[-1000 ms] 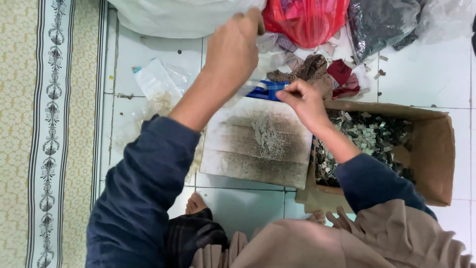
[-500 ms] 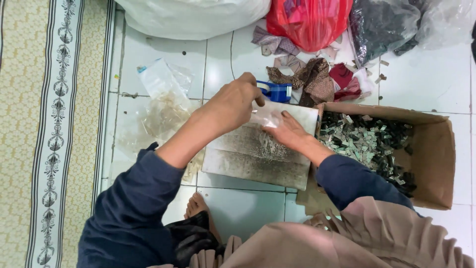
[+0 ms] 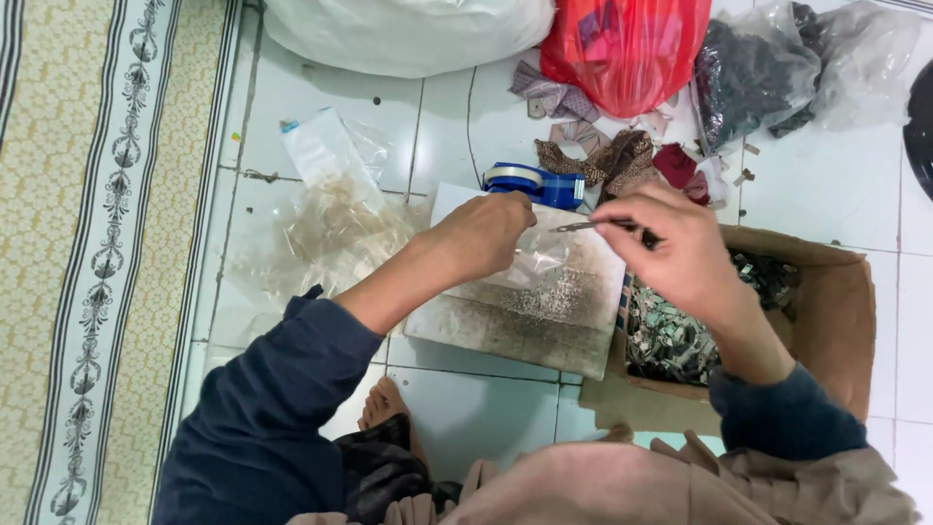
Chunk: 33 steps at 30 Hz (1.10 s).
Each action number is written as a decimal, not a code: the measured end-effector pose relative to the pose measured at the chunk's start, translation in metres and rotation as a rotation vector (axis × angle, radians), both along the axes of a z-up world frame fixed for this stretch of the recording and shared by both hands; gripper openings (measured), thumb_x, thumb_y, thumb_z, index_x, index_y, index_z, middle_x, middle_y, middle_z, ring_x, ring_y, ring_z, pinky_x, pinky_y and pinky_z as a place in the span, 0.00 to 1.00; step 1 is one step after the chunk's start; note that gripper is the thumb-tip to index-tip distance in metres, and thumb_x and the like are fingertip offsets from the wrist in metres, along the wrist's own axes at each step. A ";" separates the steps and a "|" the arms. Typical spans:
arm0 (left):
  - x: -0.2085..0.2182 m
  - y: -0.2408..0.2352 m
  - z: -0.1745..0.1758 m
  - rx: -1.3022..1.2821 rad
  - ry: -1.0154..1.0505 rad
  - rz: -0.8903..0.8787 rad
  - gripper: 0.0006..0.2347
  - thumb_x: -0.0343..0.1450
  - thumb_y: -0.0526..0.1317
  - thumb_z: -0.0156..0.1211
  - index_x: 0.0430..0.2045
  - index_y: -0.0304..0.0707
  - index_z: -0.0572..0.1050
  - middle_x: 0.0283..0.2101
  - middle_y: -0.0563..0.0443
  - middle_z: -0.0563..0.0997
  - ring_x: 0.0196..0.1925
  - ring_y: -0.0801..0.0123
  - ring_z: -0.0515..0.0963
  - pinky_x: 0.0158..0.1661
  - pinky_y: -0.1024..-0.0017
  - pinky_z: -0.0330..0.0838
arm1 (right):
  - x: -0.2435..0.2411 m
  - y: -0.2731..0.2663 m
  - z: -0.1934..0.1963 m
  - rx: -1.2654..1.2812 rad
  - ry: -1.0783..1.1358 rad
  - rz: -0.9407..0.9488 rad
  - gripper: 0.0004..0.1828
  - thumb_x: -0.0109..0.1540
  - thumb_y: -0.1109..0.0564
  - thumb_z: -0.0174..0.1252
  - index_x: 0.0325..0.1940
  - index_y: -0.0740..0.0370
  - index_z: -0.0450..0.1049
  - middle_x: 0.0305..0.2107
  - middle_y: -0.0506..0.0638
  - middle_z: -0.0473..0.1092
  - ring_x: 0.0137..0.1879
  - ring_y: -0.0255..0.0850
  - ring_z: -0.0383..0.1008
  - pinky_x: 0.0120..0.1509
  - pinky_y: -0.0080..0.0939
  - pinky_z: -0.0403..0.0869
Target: The person sits on the floor and sorts small metallic parts from a cardboard box into clear plastic bags. They place the filled bags on the floor next to other completed packages.
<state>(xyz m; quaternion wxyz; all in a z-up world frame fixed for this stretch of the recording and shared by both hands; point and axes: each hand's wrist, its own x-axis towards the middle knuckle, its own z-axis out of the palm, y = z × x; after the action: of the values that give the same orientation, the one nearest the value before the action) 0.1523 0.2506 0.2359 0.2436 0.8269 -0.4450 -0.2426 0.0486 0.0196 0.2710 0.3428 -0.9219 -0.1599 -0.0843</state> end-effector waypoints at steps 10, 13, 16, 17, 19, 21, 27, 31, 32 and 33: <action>-0.017 0.034 0.117 -0.057 0.020 -0.039 0.15 0.67 0.19 0.52 0.47 0.14 0.77 0.50 0.22 0.80 0.46 0.37 0.84 0.43 0.54 0.82 | 0.035 -0.006 -0.090 0.132 -0.046 -0.178 0.10 0.68 0.64 0.65 0.54 0.59 0.81 0.40 0.51 0.75 0.46 0.43 0.76 0.47 0.42 0.75; -0.015 0.037 0.108 -0.070 0.101 -0.054 0.15 0.67 0.20 0.53 0.47 0.15 0.77 0.52 0.22 0.79 0.47 0.38 0.85 0.43 0.56 0.82 | 0.036 0.004 -0.146 -0.016 0.071 -0.121 0.08 0.65 0.65 0.63 0.48 0.61 0.83 0.38 0.58 0.75 0.44 0.54 0.77 0.46 0.51 0.76; 0.002 0.032 0.044 0.070 -0.095 0.067 0.15 0.66 0.20 0.55 0.47 0.15 0.77 0.45 0.26 0.81 0.41 0.46 0.86 0.38 0.62 0.83 | 0.029 0.024 -0.159 -0.369 0.135 0.057 0.11 0.62 0.67 0.57 0.43 0.59 0.83 0.44 0.59 0.76 0.53 0.55 0.77 0.55 0.52 0.75; 0.004 0.032 0.038 0.063 -0.027 0.050 0.15 0.66 0.20 0.55 0.47 0.13 0.77 0.47 0.24 0.80 0.43 0.43 0.85 0.40 0.59 0.82 | 0.027 0.028 -0.163 -0.487 0.052 0.125 0.09 0.60 0.64 0.59 0.40 0.56 0.82 0.43 0.55 0.75 0.52 0.53 0.76 0.53 0.52 0.73; 0.002 0.032 0.059 0.062 0.051 0.025 0.15 0.66 0.20 0.55 0.48 0.12 0.76 0.49 0.22 0.79 0.45 0.41 0.84 0.42 0.55 0.82 | 0.022 0.034 -0.170 -0.598 -0.020 0.187 0.07 0.58 0.62 0.60 0.38 0.54 0.81 0.42 0.52 0.74 0.50 0.50 0.74 0.51 0.51 0.71; -0.003 0.034 0.116 -0.061 0.211 -0.026 0.17 0.67 0.20 0.51 0.51 0.11 0.74 0.54 0.19 0.77 0.52 0.33 0.82 0.48 0.51 0.80 | 0.025 0.034 -0.175 -0.584 0.007 0.102 0.12 0.71 0.61 0.45 0.35 0.61 0.71 0.35 0.49 0.64 0.45 0.42 0.68 0.49 0.34 0.63; 0.020 0.028 0.019 0.116 -0.011 0.142 0.16 0.67 0.23 0.57 0.50 0.14 0.74 0.42 0.24 0.80 0.41 0.45 0.85 0.37 0.57 0.83 | 0.026 0.024 -0.184 -0.606 0.027 0.180 0.07 0.66 0.57 0.54 0.33 0.58 0.74 0.35 0.55 0.67 0.47 0.53 0.70 0.48 0.52 0.69; 0.019 0.027 0.022 0.092 0.140 0.033 0.16 0.68 0.23 0.54 0.51 0.14 0.75 0.51 0.23 0.79 0.51 0.38 0.83 0.47 0.52 0.80 | 0.018 -0.014 -0.255 -0.522 0.219 0.118 0.04 0.63 0.57 0.58 0.38 0.59 0.74 0.36 0.54 0.70 0.46 0.54 0.74 0.48 0.54 0.72; 0.018 0.027 0.040 0.030 0.190 -0.003 0.17 0.68 0.23 0.54 0.51 0.14 0.75 0.53 0.22 0.78 0.54 0.35 0.81 0.50 0.48 0.78 | 0.021 -0.023 -0.263 -0.440 0.385 0.037 0.04 0.63 0.57 0.57 0.40 0.59 0.75 0.39 0.55 0.71 0.46 0.58 0.75 0.46 0.56 0.73; 0.017 0.027 0.058 -0.033 0.240 -0.039 0.17 0.67 0.24 0.53 0.51 0.15 0.75 0.55 0.21 0.78 0.57 0.32 0.79 0.52 0.44 0.76 | 0.023 -0.031 -0.272 -0.355 0.549 -0.046 0.06 0.62 0.58 0.56 0.42 0.58 0.75 0.42 0.55 0.72 0.46 0.63 0.77 0.44 0.58 0.75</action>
<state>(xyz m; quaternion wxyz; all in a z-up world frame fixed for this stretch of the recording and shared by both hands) 0.1689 0.2779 0.2938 0.3040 0.7790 -0.4325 -0.3373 0.0714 -0.0111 -0.0010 0.2051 -0.9589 -0.0529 0.1886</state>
